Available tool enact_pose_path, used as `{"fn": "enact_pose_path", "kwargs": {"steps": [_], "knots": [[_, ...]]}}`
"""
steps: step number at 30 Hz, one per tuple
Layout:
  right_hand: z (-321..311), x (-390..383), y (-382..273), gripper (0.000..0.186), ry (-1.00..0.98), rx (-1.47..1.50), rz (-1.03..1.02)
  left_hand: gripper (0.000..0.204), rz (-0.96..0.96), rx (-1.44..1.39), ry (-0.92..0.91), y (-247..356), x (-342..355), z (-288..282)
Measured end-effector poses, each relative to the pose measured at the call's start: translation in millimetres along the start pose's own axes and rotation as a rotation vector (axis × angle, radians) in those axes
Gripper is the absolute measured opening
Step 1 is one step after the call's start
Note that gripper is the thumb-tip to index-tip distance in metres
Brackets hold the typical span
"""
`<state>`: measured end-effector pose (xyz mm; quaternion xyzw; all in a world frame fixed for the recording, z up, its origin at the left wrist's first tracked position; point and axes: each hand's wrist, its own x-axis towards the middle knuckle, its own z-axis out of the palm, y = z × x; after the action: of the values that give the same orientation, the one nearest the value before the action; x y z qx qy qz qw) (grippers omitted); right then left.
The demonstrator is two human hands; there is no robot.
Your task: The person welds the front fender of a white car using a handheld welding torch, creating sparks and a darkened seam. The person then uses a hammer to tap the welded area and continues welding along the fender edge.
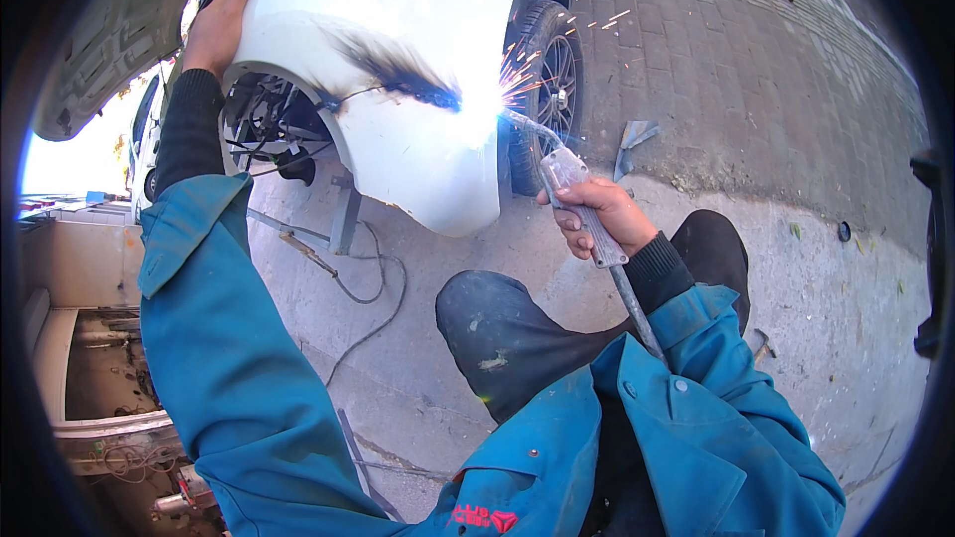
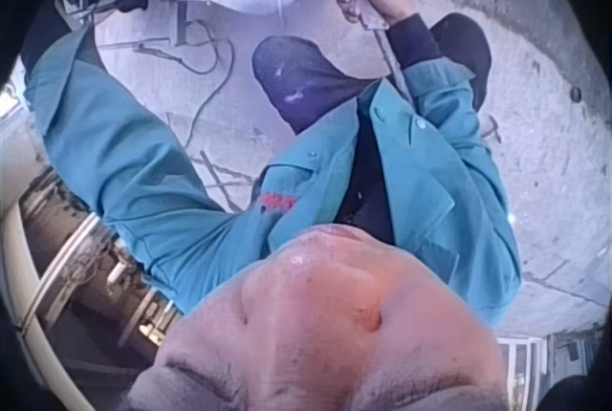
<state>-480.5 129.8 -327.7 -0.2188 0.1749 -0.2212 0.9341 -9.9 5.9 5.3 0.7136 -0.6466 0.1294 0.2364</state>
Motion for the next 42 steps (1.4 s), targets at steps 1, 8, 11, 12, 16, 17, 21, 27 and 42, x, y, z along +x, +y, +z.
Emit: {"fn": "enact_pose_path", "kwargs": {"steps": [1,8,11,12,16,17,21,27,42], "knots": [[0.1,-0.1,0.0,0.032,-0.005,0.004,-0.001,0.072,0.011,0.021,-0.012,0.7,0.3,-1.2],[0.8,-0.4,1.6,0.031,-0.011,0.012,-0.01,0.073,-0.047,-0.008,-0.008,5.9,-2.6,-0.8],[1.5,-0.1,2.3,0.03,0.003,0.008,-0.014,0.078,-0.095,-0.026,-0.014,6.3,-0.6,-1.2],[1.6,-0.2,2.4,0.03,0.006,0.006,-0.012,0.079,-0.08,-0.019,-0.016,5.8,-0.2,-1.4],[1.9,-0.9,2.6,0.029,0.011,0.005,-0.008,0.083,-0.058,-0.047,0.0,2.9,1.2,-0.3],[2.0,-0.9,2.8,0.029,0.001,0.015,-0.009,0.083,-0.062,-0.058,0.01,2.1,1.4,0.2],[1.9,-1.3,3.0,0.03,-0.001,-0.008,-0.029,0.08,-0.035,-0.035,0.016,-0.2,2.4,0.9],[0.9,-1.6,3.0,0.031,0.009,-0.011,-0.019,0.074,0.0,-0.015,0.004,0.3,1.2,1.4],[1.8,-2.5,3.8,0.03,-0.019,0.028,-0.018,0.058,0.003,0.023,-0.028,5.7,-4.9,2.0]]}}
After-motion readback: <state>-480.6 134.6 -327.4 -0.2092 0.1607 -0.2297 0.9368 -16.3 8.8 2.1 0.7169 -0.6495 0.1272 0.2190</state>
